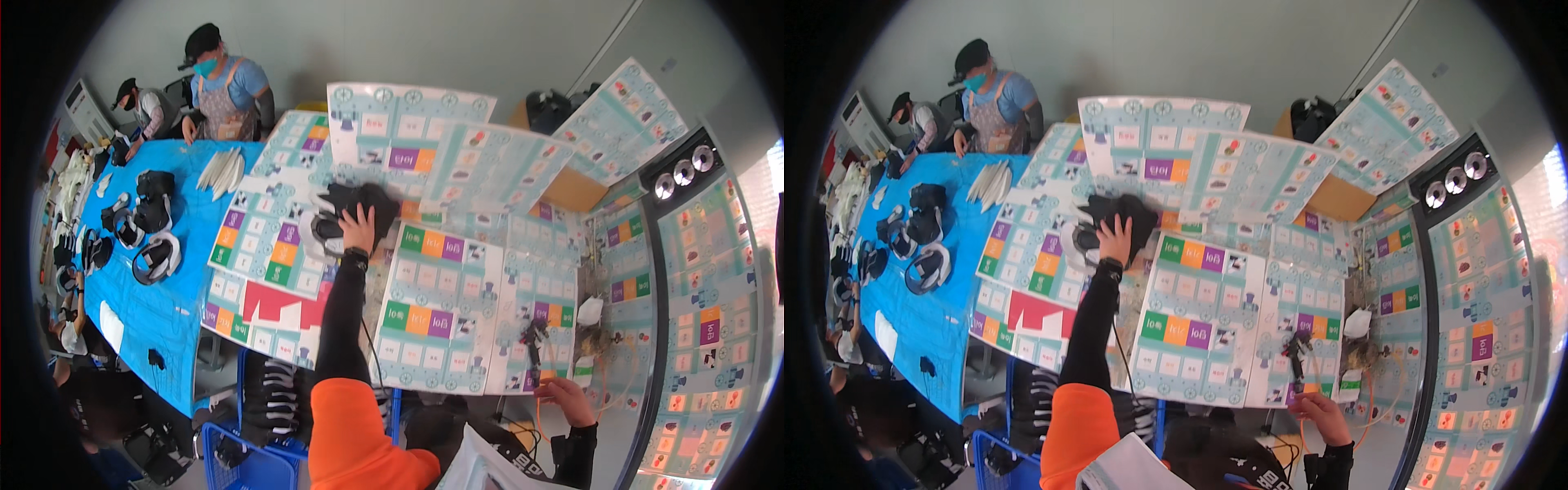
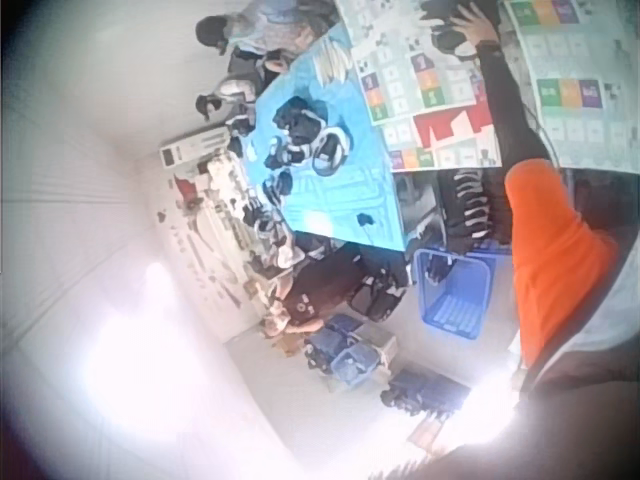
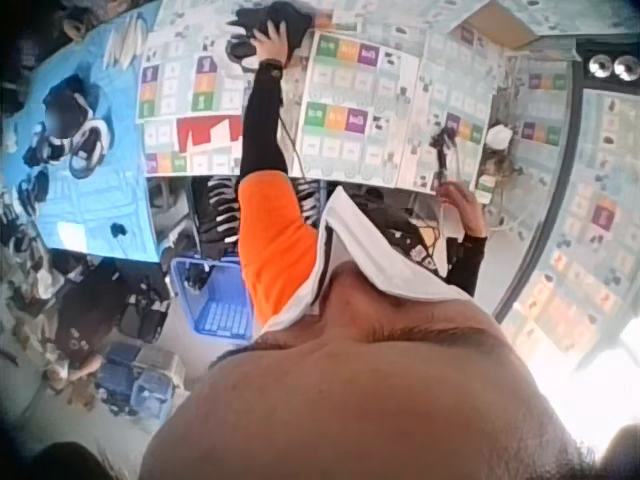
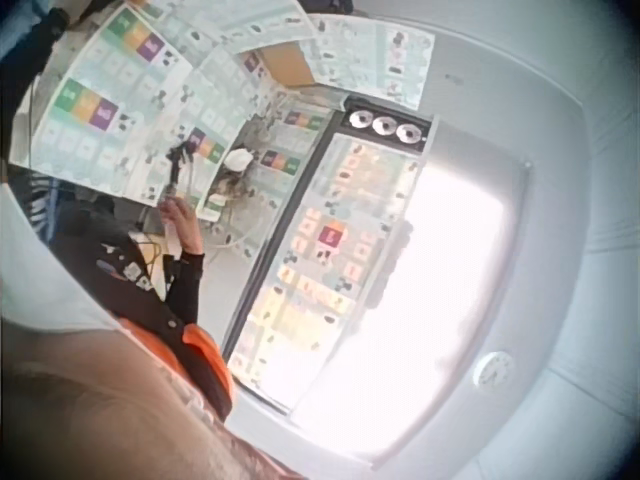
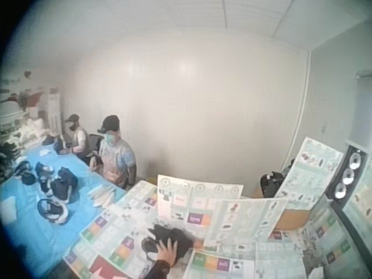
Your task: The person sorts shoe components by picking them up from a blue crate, checking each piece, and placing it onto a designated area on a grid-patterned surface. They handle multiple black shoe parts one at a time, occasionally turning them over.
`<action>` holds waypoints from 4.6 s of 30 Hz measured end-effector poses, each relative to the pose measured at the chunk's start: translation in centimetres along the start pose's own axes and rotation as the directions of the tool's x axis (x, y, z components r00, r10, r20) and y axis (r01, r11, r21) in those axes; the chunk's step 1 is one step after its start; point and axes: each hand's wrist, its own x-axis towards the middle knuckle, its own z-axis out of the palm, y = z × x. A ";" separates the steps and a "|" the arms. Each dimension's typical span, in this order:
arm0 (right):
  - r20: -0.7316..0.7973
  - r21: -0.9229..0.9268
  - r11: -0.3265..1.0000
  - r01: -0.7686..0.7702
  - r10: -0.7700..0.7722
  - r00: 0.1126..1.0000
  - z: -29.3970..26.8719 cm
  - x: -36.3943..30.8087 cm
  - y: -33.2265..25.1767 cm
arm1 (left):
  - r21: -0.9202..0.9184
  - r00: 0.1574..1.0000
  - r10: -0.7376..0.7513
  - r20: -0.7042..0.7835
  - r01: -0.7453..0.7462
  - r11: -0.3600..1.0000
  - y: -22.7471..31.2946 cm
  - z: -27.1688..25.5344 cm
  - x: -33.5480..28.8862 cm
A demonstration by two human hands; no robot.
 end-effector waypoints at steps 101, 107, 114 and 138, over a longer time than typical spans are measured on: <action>0.661 0.452 0.703 0.549 -0.677 0.324 9.7 1.0 -19.4 | -0.763 0.368 -0.896 0.249 0.644 0.053 -13.8 -62.8 -39.5; 0.764 0.574 0.792 0.211 -0.610 0.210 1.7 3.7 -22.5 | -0.917 0.139 -0.918 0.372 0.207 -0.341 -17.7 -72.8 -53.7; 0.987 0.152 0.971 -0.185 -0.158 -0.020 14.1 5.7 -9.9 | -0.369 0.348 -0.878 0.330 0.903 0.220 -10.3 -61.0 -54.5; 0.194 -0.433 0.401 0.807 -0.833 0.518 8.9 17.2 3.2 | -0.783 0.838 -0.365 0.405 0.524 0.335 6.0 -50.1 -27.3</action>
